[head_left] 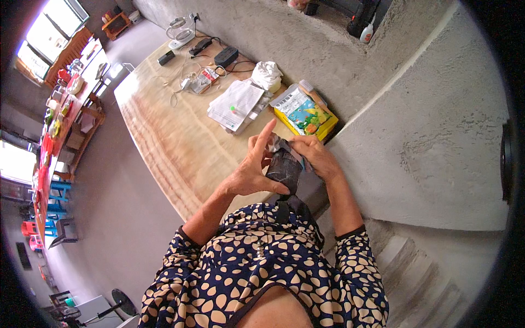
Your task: The person wipes several small electronic devices and a plastic container with a cloth. They handle a black cylindrical device, a clear plastic container with a pink lid, and a black rectangular device, wiping each one thoroughly before placing them on a windowsill.
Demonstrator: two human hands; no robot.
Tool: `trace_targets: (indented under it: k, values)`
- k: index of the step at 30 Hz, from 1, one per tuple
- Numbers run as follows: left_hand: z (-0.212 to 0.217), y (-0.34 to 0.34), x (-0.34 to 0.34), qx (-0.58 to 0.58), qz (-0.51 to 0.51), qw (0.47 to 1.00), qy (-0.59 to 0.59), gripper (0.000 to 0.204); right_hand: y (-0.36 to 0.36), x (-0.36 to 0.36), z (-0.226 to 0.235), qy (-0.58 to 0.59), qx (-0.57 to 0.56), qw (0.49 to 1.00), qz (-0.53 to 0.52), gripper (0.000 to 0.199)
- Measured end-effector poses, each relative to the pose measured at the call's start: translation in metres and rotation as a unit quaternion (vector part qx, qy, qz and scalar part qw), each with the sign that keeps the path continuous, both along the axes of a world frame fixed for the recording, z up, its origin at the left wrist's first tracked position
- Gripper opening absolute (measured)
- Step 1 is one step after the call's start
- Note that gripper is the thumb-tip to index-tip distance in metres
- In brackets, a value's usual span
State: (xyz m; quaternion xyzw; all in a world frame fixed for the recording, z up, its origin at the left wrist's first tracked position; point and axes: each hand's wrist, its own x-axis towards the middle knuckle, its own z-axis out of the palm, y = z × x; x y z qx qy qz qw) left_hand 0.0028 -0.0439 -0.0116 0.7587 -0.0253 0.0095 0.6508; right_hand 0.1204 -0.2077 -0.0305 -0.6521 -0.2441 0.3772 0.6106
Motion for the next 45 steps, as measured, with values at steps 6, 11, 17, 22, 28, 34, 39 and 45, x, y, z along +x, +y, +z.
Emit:
trace_targets:
  k: [6,11,17,22,28,34,39,45]
  values:
    - [-0.005,0.003,-0.005,-0.141,-0.042,0.987,0.069,0.118,-0.039,0.006,0.013,-0.019,-0.076,0.993,0.084,0.03]
    - [-0.012,0.003,0.009,-0.243,-0.051,0.967,0.061,0.089,-0.018,-0.003,0.033,-0.082,0.031,0.99,-0.112,0.027]
    - [-0.01,-0.012,0.021,-0.488,0.095,0.862,0.098,0.064,0.019,-0.033,0.018,-0.447,0.07,0.857,-0.247,0.026]
    - [-0.015,-0.011,0.032,-0.577,0.07,0.809,0.091,0.04,0.034,-0.073,-0.009,-0.477,0.052,0.814,-0.328,0.032]
    - [-0.017,-0.004,0.03,-0.588,0.094,0.798,0.093,0.038,0.028,-0.079,-0.02,-0.465,0.079,0.856,-0.214,0.029]
    - [-0.02,0.005,0.024,-0.528,0.082,0.833,0.144,0.042,0.028,-0.04,0.006,-0.347,0.103,0.882,-0.301,0.019]
    - [-0.018,-0.008,0.025,-0.546,0.079,0.822,0.139,0.049,0.055,-0.027,0.002,-0.358,0.099,0.837,-0.402,0.02]
    - [-0.01,-0.012,0.031,-0.605,0.152,0.77,0.134,0.057,0.072,-0.06,-0.011,-0.441,0.056,0.829,-0.339,0.042]
